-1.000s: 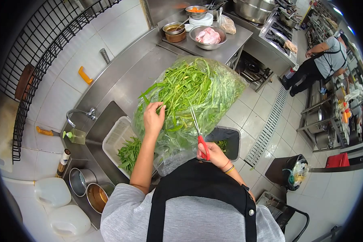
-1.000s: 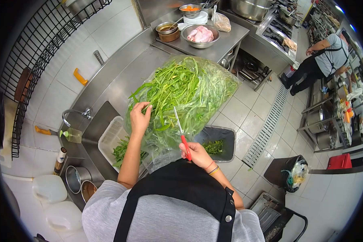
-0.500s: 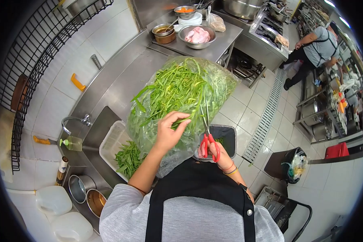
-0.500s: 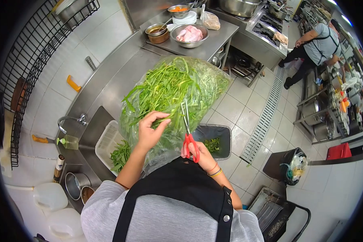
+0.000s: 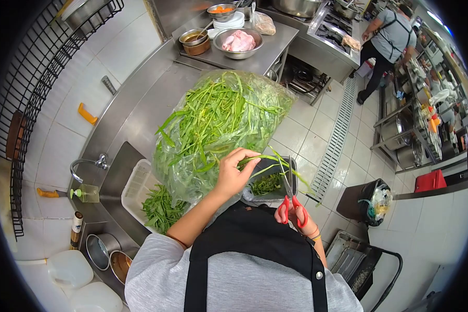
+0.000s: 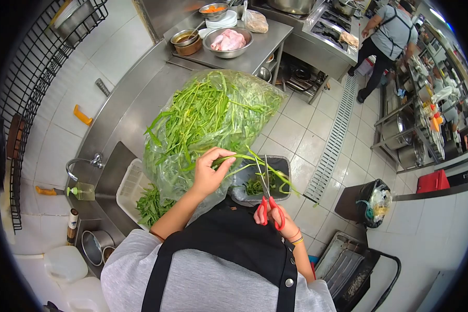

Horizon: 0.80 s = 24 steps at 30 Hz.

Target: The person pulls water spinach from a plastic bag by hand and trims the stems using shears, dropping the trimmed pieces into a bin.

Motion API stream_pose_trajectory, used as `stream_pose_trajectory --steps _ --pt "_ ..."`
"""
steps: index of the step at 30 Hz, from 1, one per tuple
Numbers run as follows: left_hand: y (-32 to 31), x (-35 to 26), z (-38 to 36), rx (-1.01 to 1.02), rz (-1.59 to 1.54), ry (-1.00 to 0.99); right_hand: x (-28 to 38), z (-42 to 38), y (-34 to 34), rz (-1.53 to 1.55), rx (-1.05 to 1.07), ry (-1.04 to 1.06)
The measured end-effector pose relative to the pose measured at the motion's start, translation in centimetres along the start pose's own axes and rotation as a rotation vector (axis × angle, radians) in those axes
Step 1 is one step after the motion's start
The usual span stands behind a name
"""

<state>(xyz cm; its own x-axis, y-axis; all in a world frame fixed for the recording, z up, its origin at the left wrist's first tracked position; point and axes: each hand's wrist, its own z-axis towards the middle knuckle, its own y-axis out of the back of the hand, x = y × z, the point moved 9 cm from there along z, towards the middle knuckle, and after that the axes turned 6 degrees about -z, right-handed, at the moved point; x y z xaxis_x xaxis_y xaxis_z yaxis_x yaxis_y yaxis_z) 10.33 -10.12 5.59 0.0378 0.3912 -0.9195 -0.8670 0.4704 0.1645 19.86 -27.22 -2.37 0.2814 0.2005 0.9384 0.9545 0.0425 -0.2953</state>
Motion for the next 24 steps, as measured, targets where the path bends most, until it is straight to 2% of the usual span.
stream_pose_trajectory --steps 4,8,11,13,15,16,18,20,22,24 --pt "0.1 0.7 -0.1 -0.037 -0.025 0.029 0.4 0.0 0.0 0.026 -0.061 -0.003" --pt "0.5 0.7 0.0 -0.054 -0.032 0.017 -0.1 0.2 -0.5 0.092 0.010 -0.014" --pt "-0.5 0.6 -0.2 0.026 0.011 0.005 -0.3 0.8 -0.4 0.131 0.017 0.013" --pt "-2.0 0.5 -0.8 0.159 0.001 -0.015 -0.8 1.5 -0.3 0.133 0.014 0.030" --pt "-2.9 0.5 -1.3 0.200 -0.039 -0.019 -1.6 2.2 1.1 0.220 -0.137 0.030" --pt "-3.1 0.9 -1.4 0.209 -0.013 -0.005 -2.0 2.4 1.2 0.219 -0.129 0.028" --pt "-2.7 1.6 -1.1 0.210 0.017 0.008 -3.9 2.3 2.9 0.033 -0.291 -0.069" --pt "-1.1 3.5 -0.5 0.127 0.082 0.178 -5.2 2.2 3.3 0.023 -0.302 -0.114" --pt "2.1 4.9 0.9 -0.055 0.220 0.080 -6.2 1.8 3.7 -0.046 -0.308 -0.169" --pt "6.6 5.2 1.7 -0.253 0.564 0.179 -6.5 1.6 3.7 0.000 -0.320 -0.166"
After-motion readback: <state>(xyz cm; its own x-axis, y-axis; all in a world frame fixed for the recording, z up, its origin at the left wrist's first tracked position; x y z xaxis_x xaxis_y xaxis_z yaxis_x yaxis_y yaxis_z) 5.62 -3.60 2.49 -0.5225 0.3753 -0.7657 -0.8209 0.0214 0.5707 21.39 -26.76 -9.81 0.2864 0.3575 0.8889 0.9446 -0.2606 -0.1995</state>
